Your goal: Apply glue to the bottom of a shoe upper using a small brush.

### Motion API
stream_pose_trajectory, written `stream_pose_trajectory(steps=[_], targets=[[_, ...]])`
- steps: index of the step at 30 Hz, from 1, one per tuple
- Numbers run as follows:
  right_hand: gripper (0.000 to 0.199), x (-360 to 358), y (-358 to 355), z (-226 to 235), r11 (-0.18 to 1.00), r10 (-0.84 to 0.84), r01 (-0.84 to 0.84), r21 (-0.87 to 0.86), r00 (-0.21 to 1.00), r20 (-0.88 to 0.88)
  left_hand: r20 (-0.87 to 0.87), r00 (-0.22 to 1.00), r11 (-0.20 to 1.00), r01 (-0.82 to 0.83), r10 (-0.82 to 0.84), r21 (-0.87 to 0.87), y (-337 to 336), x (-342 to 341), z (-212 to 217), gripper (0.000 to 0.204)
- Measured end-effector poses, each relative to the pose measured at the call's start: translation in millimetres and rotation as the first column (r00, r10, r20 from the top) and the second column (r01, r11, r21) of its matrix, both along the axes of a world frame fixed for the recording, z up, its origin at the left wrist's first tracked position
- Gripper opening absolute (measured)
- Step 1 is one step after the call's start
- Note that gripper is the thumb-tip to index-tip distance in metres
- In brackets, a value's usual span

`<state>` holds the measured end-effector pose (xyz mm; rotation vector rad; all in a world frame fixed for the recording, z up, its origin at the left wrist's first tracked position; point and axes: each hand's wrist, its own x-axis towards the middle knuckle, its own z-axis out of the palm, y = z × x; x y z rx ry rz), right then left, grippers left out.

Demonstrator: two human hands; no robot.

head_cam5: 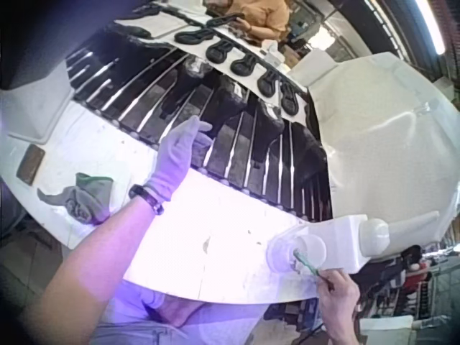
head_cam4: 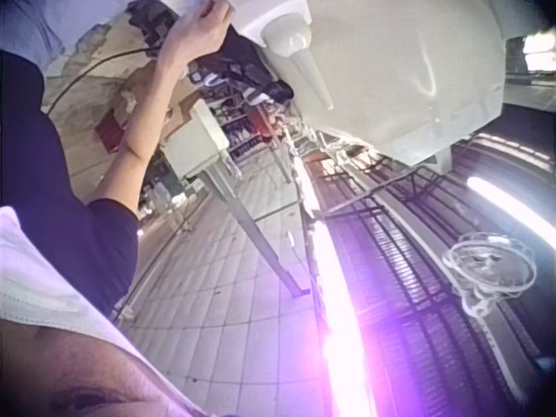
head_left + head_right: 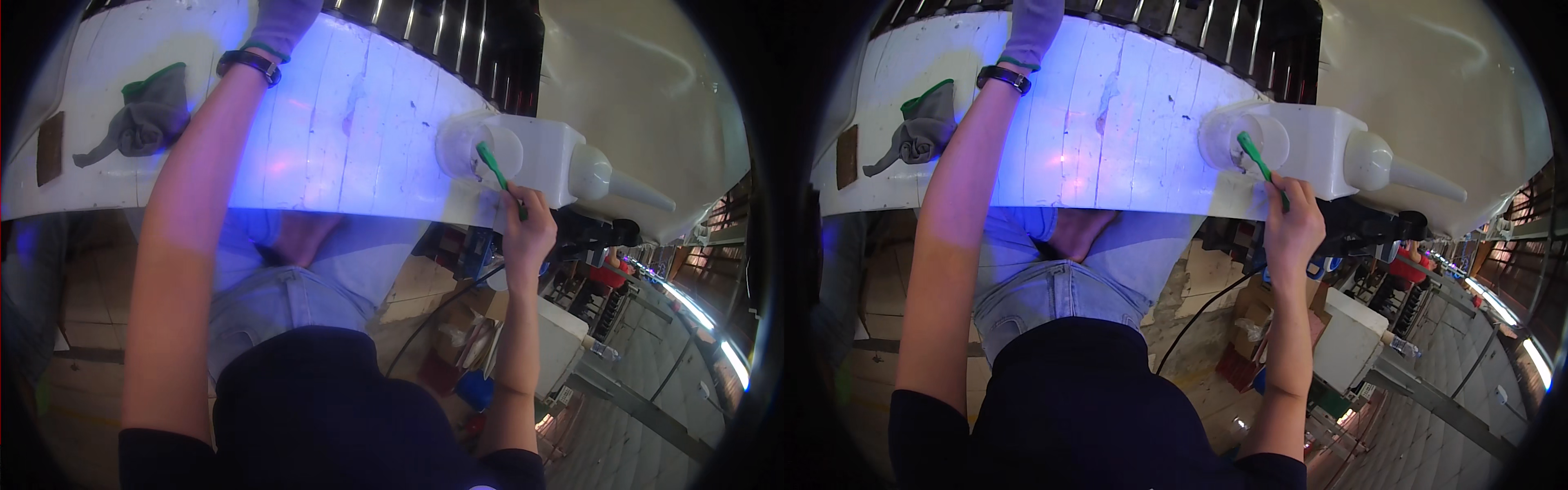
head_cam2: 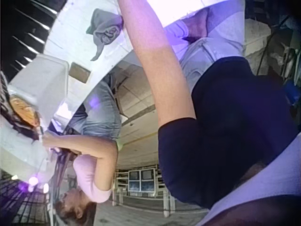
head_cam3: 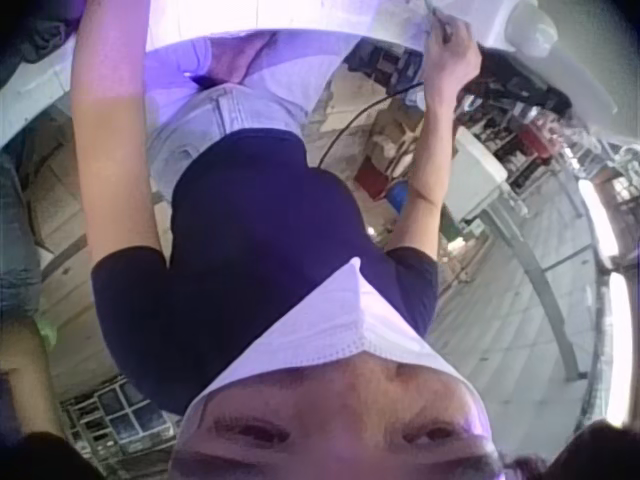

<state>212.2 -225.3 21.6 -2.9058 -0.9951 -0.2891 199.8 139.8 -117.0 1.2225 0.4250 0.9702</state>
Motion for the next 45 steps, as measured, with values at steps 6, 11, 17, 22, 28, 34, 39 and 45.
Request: stream_pose_trajectory(steps=[6,11,17,22,28,34,39,45], targets=[[0.012,-3.2,5.1,-19.7,0.998,-0.046,0.047,-0.042,0.999,0.023,-0.037,0.999,0.999,-0.027,0.029,0.041,-0.9,-3.7,0.2,0.049],[0.014,7.6,-5.2,-15.1,0.953,-0.191,0.259,0.160,0.919,-0.346,-0.065,0.997,0.995,-0.031,0.038,0.095,0.2,-2.3,-1.3,0.051],[0.015,12.0,-34.5,-26.6,0.808,-0.115,0.420,0.413,0.800,-0.589,-0.047,0.999,0.995,-0.008,0.013,0.101,-4.0,-4.7,1.5,0.055],[0.014,1.2,-40.1,-20.8,0.852,-0.090,0.355,0.385,0.823,-0.561,-0.047,0.998,0.995,-0.023,0.028,0.100,2.0,-3.3,-0.9,0.056],[0.013,-15.3,-27.1,-21.0,0.987,-0.002,0.025,0.161,0.990,-0.144,-0.016,1.000,0.998,-0.009,0.010,0.063,1.5,-1.2,-2.4,0.056],[0.024,-12.4,-4.5,-13.7,0.972,0.221,-0.232,0.026,0.950,0.223,-0.002,1.000,0.998,-0.011,0.011,0.069,3.5,0.4,-4.1,0.057],[0.020,-9.2,-16.8,-25.8,0.936,0.339,-0.293,-0.197,0.902,0.266,-0.023,1.000,0.998,-0.020,0.021,0.059,0.0,-1.5,0.1,0.058],[0.014,-19.3,-20.2,-43.5,0.968,0.223,-0.193,-0.162,0.957,0.188,-0.005,1.000,0.999,-0.016,0.016,0.029,-0.1,-3.8,3.3,0.058]])
